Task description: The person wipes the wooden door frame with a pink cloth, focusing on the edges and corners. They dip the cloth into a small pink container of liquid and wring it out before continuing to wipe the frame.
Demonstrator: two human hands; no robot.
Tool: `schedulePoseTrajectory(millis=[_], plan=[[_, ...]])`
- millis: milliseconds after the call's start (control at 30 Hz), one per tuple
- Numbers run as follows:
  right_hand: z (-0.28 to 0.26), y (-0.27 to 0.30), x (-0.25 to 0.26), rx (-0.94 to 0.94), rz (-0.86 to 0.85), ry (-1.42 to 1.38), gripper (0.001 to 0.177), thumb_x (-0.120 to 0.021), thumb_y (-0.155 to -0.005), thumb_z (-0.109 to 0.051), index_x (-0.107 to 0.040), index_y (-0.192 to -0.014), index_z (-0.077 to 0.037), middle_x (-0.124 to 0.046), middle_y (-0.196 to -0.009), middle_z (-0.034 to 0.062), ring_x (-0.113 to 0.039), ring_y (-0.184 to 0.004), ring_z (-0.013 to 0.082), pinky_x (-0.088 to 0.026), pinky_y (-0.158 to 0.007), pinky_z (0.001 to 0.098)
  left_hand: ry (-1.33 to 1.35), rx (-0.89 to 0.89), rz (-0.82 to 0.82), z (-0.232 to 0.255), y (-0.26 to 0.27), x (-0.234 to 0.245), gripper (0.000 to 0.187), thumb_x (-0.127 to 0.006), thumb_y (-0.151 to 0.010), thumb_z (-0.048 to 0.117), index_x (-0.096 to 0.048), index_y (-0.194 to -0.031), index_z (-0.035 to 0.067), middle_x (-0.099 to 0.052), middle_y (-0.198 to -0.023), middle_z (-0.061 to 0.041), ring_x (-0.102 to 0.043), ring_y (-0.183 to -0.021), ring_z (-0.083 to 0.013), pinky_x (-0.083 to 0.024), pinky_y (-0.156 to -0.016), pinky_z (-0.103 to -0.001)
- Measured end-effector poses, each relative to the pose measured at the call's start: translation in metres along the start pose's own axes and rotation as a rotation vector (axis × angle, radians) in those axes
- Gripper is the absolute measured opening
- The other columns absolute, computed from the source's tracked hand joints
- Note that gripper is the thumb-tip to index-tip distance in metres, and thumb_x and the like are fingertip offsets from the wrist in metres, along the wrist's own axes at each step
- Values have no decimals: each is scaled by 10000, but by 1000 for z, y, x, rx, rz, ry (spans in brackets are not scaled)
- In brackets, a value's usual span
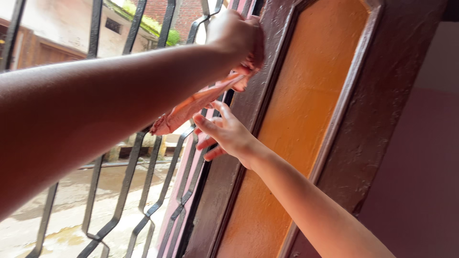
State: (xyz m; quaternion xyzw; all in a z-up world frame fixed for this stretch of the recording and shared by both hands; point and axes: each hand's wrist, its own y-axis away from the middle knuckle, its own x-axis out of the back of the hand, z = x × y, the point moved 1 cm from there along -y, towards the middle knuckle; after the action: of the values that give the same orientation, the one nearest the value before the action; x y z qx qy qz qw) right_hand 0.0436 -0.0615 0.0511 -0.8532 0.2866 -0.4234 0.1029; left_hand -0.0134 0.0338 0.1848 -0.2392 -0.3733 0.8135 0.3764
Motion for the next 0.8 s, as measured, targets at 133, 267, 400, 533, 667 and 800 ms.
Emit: schedulePoseTrajectory(millis=[133,267,400,533,667,800], plan=[[2,-35,-40,110,2,-42,658,-596,-887,-568,-534,-1312,-69,-681,-1123,125,-736,-913,166,-675,-653,315,-274,-771,342,-7,-6,-31,342,-697,-940,359,-763,-713,112,-733,-603,-72,-661,-510,-186,-516,-506,-339],[13,-38,-67,148,-13,-121,361,-552,-977,-415,-703,-998,-87,-724,-878,46,-702,-732,108,-630,-603,270,-572,-428,18,-18,-24,-19,301,-623,-951,325,-724,-767,110,-687,-560,-54,-645,-413,-174,-513,-453,-335],[41,-19,-73,-8,-105,-124,363,-569,-1020,-369,-630,-833,-63,-621,-684,50,-584,-532,128,-520,-501,245,-620,-320,-105,-35,-23,33,282,-581,-1002,299,-715,-852,102,-689,-635,-80,-654,-459,-187,-530,-419,-347],[73,12,-56,-169,-221,-39,310,-607,-995,-284,-605,-782,-58,-547,-621,68,-434,-456,144,-356,-425,263,-457,-40,-25,-50,11,63,294,-550,-1007,283,-721,-874,84,-747,-720,-77,-758,-535,-168,-601,-400,-320],[82,28,-34,-233,-165,332,211,-625,-900,-223,-730,-820,-58,-679,-719,43,-595,-636,97,-478,-610,277,-462,-5,-79,-57,25,60,296,-570,-988,322,-732,-908,87,-755,-787,-98,-764,-587,-195,-612,-430,-342],[61,38,5,-343,-223,343,244,-634,-872,-258,-761,-857,-50,-728,-751,47,-630,-683,118,-494,-689,297,-374,-30,-87,-56,12,49,305,-489,-1023,271,-722,-954,88,-774,-799,-107,-789,-601,-194,-603,-477,-330]])
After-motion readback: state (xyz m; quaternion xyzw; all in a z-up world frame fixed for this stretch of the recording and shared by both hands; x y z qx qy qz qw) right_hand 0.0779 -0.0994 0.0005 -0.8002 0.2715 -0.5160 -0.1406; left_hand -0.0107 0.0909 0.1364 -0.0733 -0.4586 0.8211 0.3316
